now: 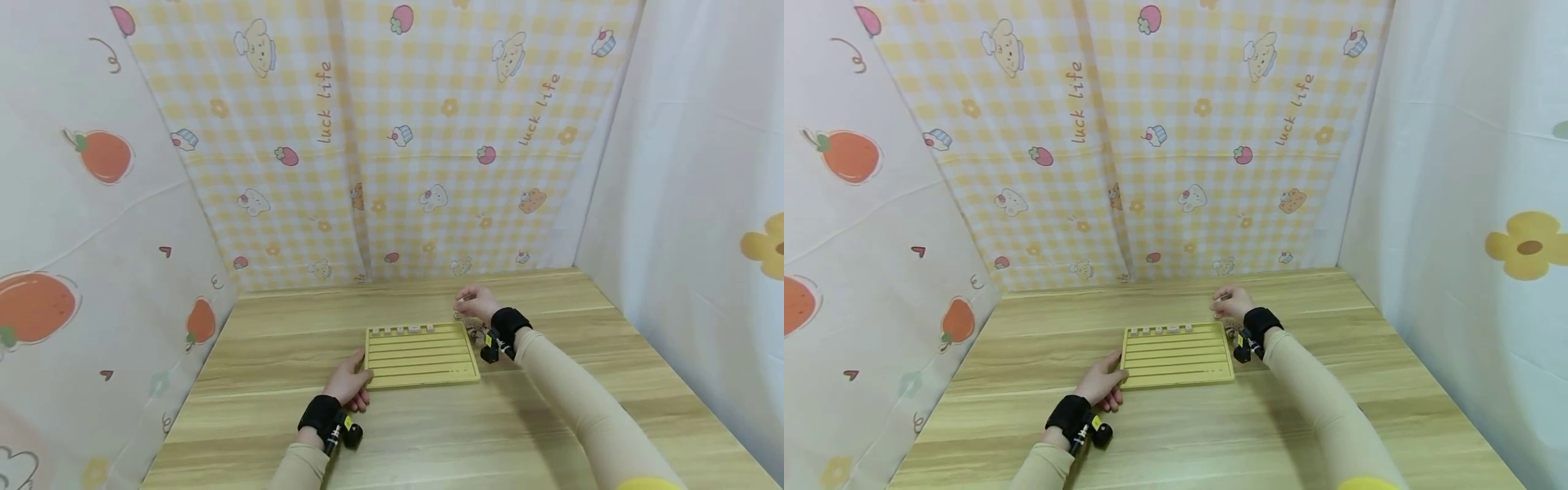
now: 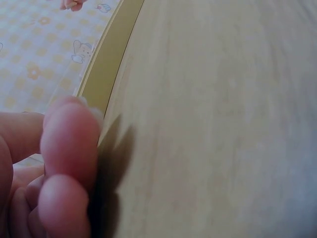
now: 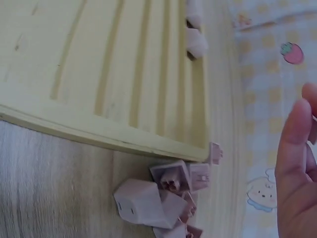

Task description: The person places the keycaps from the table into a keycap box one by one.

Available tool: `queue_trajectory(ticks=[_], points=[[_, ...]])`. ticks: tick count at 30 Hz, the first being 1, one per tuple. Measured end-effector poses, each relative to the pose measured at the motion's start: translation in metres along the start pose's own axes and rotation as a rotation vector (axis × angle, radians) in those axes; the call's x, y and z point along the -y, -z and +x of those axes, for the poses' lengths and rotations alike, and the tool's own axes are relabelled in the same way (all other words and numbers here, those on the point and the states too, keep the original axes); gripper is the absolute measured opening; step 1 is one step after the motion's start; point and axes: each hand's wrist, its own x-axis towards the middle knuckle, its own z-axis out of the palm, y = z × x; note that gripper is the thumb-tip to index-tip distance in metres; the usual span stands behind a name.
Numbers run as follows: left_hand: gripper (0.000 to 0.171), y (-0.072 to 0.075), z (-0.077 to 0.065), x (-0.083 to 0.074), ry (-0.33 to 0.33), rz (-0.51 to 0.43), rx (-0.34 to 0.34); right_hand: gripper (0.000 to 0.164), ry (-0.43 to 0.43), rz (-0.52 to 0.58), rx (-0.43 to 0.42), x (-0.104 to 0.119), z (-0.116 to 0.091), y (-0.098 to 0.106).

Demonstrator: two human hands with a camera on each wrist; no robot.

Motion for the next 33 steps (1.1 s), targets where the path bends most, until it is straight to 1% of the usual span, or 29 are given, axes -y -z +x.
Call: queue_trajectory(ticks=[2, 6, 9, 11, 14, 18, 22, 28, 33], points=[[0.070, -0.001, 0.001, -0.001, 0.005, 0.000, 0.002, 0.021, 0.022, -0.119, -0.022, -0.001, 0.001, -0.004], [0.070, -0.001, 0.001, -0.003, 0.011, 0.002, 0.007, 0.019, 0.115, -0.391, -0.049, -0.006, 0.008, -0.009], [0.070, 0.000, 0.002, -0.004, 0.012, 0.002, 0.004, 0.015, 0.204, -0.537, -0.051, -0.010, 0.014, -0.012], [0.069, 0.000, 0.002, -0.005, 0.011, 0.004, -0.003, 0.013, 0.244, -0.608, -0.033, -0.014, 0.016, -0.015], [0.069, -0.001, 0.001, -0.005, 0.003, 0.012, -0.004, 0.015, 0.257, -0.678, 0.024, -0.017, 0.015, -0.019], [0.069, -0.001, 0.000, -0.004, 0.009, 0.012, -0.004, 0.022, 0.213, -0.721, 0.083, -0.019, 0.012, -0.027], [0.069, -0.001, 0.001, -0.002, 0.015, 0.018, -0.003, 0.021, 0.207, -0.781, 0.079, -0.019, 0.010, -0.034], [0.069, -0.001, 0.004, 0.001, 0.027, 0.021, -0.006, 0.005, 0.280, -0.899, 0.073, -0.026, 0.015, -0.038], [0.069, -0.001, 0.004, 0.000, 0.031, 0.016, -0.001, 0.005, 0.288, -0.971, 0.074, -0.032, 0.018, -0.040]])
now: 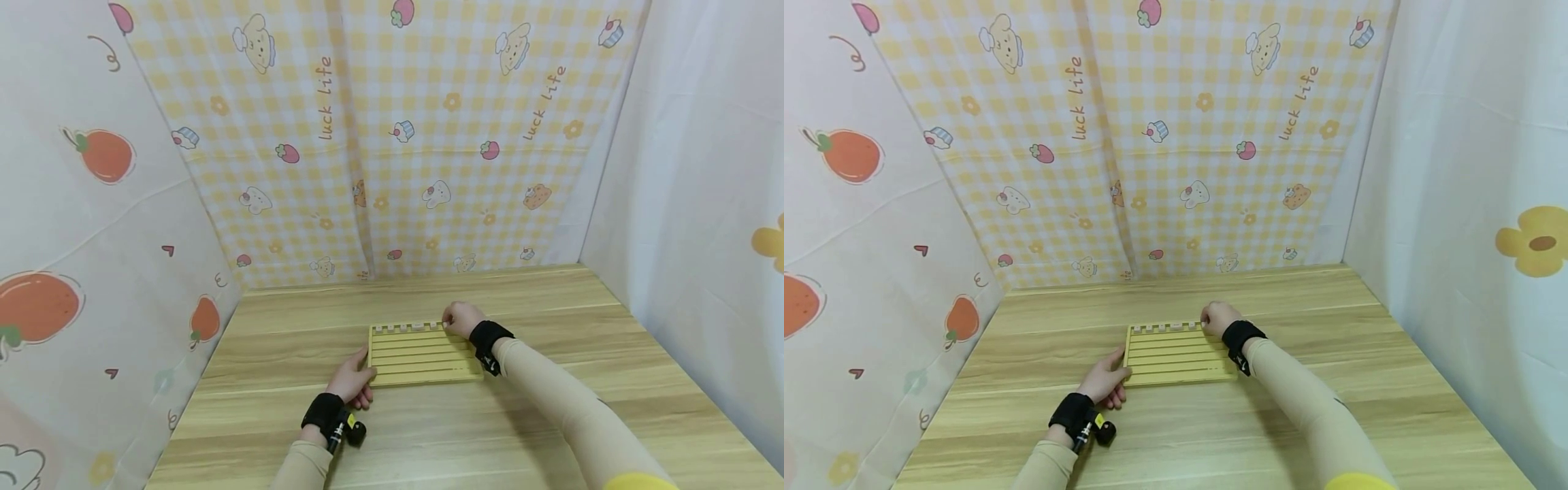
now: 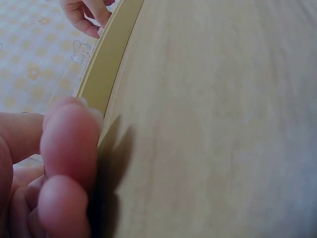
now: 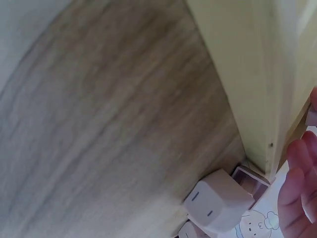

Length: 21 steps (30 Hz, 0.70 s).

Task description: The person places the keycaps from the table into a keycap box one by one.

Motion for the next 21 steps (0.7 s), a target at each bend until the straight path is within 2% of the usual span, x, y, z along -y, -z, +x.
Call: queue_trajectory(ticks=[7, 13, 21], points=[[0.069, 0.0007, -0.0024, -0.0021, -0.010, -0.001, 0.002, 0.005, -0.041, -0.016, 0.011, 0.0053, -0.0016, 0.0025], [0.069, 0.0018, -0.0028, -0.0022, -0.019, -0.009, 0.007, 0.005, -0.044, -0.030, 0.016, 0.0064, -0.0008, 0.0027], [0.069, 0.0016, -0.0029, -0.0023, -0.014, -0.009, 0.005, 0.016, -0.058, -0.017, 0.023, 0.0033, 0.0012, -0.0004]])
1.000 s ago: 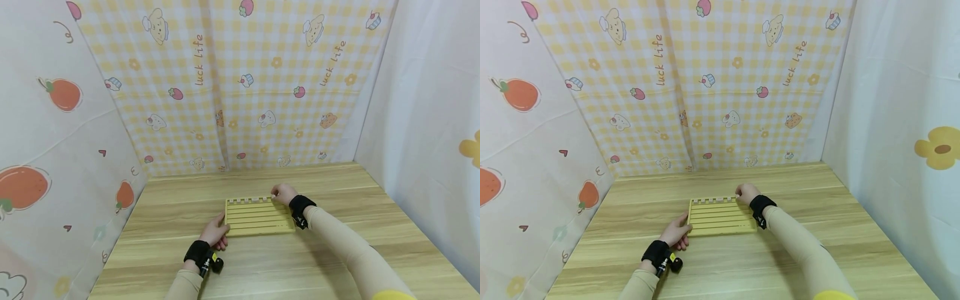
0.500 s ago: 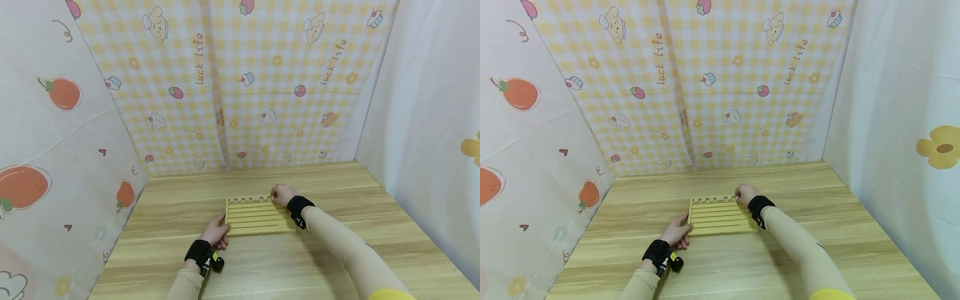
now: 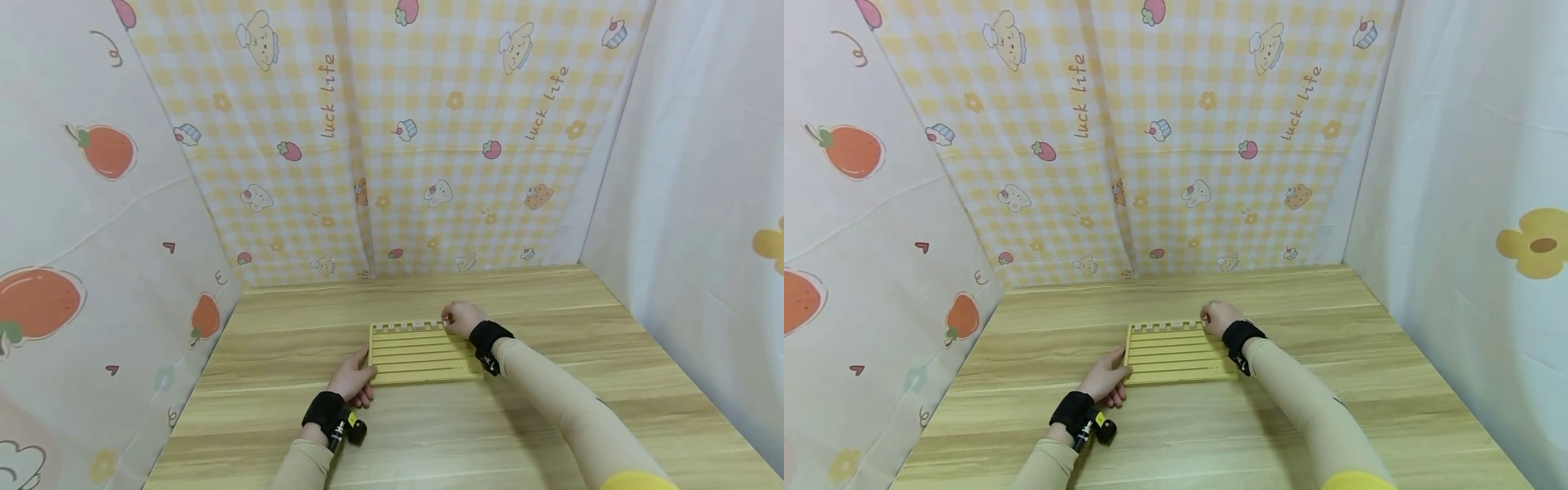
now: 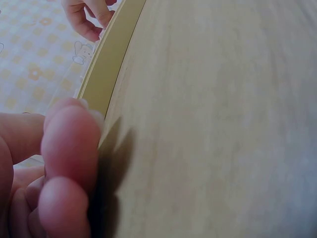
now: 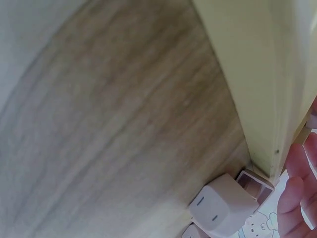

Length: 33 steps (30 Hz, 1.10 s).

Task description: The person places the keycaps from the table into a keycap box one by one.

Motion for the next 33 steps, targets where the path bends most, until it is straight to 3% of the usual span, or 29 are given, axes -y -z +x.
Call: queue_trajectory(ticks=[6, 13, 18, 23, 33], points=[[0.069, -0.002, 0.002, 0.002, 0.004, -0.009, 0.000, 0.026, -0.063, 0.108, 0.031, -0.006, -0.007, 0.020], [0.071, -0.003, 0.000, 0.002, 0.014, -0.021, 0.003, 0.022, -0.135, 0.126, 0.003, -0.046, -0.017, 0.032], [0.070, -0.001, 0.000, 0.002, 0.003, -0.012, 0.003, 0.020, -0.096, 0.115, 0.004, -0.063, -0.023, 0.029], [0.069, 0.001, 0.001, 0.001, 0.002, -0.012, -0.006, 0.025, -0.090, 0.177, 0.011, -0.061, -0.024, 0.025], [0.070, -0.003, 0.001, 0.000, 0.005, -0.024, 0.000, 0.021, -0.051, 0.129, -0.009, -0.065, -0.015, 0.013]])
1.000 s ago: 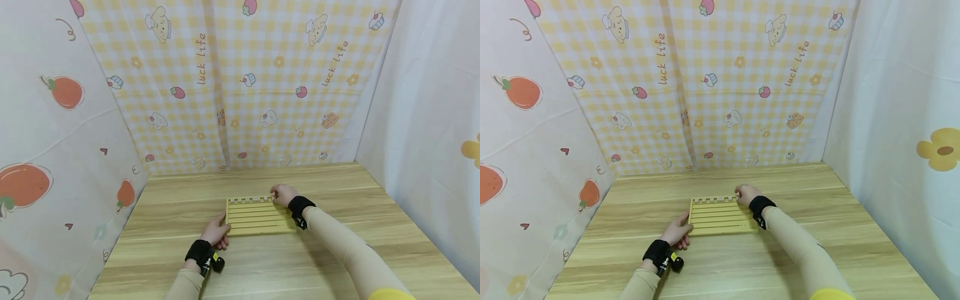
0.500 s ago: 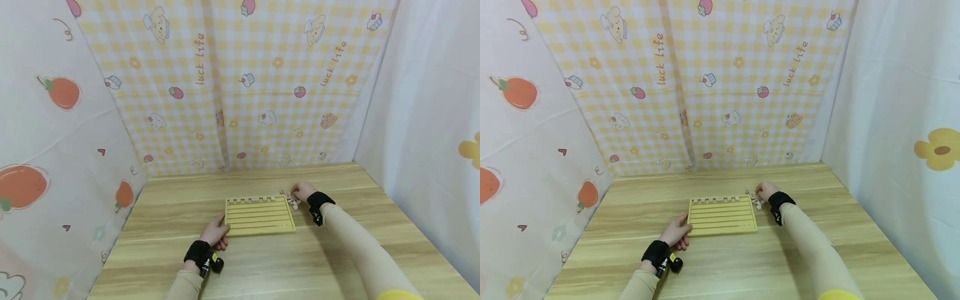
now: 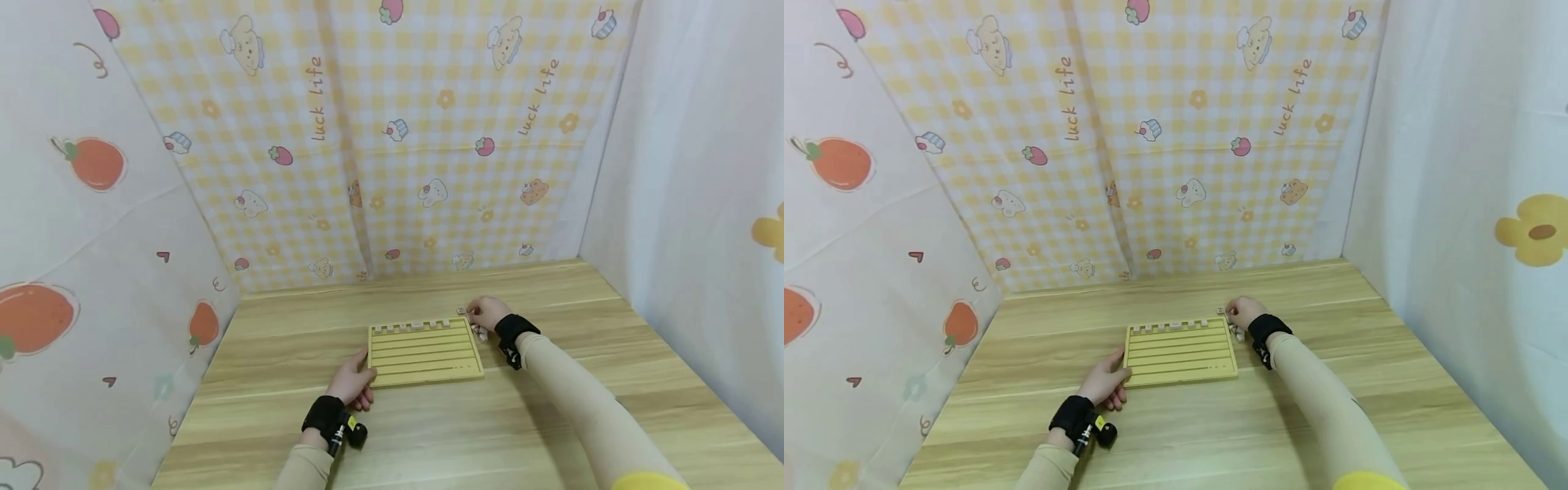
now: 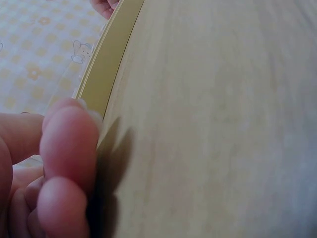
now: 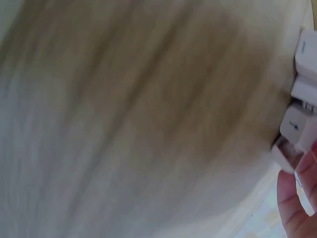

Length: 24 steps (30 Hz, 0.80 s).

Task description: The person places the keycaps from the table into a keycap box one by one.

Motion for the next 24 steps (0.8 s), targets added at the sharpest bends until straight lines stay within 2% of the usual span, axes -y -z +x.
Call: queue_trajectory(ticks=[6, 9, 10, 12, 17, 19, 21, 24], points=[[0.070, 0.000, 0.000, -0.001, 0.000, -0.002, -0.001, 0.012, -0.014, 0.007, -0.061, 0.000, 0.001, 0.002], [0.071, -0.001, 0.000, -0.001, 0.006, -0.002, -0.004, 0.012, -0.043, 0.098, -0.092, 0.002, -0.002, 0.007], [0.071, -0.001, 0.000, -0.001, 0.007, -0.001, -0.003, 0.014, -0.069, 0.171, -0.098, 0.003, -0.003, 0.009], [0.071, -0.001, 0.000, -0.001, 0.012, 0.000, -0.001, 0.021, -0.130, 0.395, -0.105, 0.004, -0.006, 0.015], [0.070, 0.000, 0.000, 0.001, 0.011, 0.003, 0.003, 0.041, -0.232, 1.137, -0.103, 0.009, -0.011, 0.027], [0.070, 0.001, 0.001, 0.001, 0.007, 0.004, 0.001, 0.047, -0.235, 1.358, -0.074, 0.010, -0.011, 0.031], [0.070, 0.001, 0.001, 0.001, 0.012, 0.004, -0.001, 0.050, -0.220, 1.526, -0.024, 0.011, -0.012, 0.032], [0.070, -0.001, 0.001, 0.000, 0.012, 0.001, -0.001, 0.052, -0.210, 1.676, 0.037, 0.011, -0.013, 0.032]])
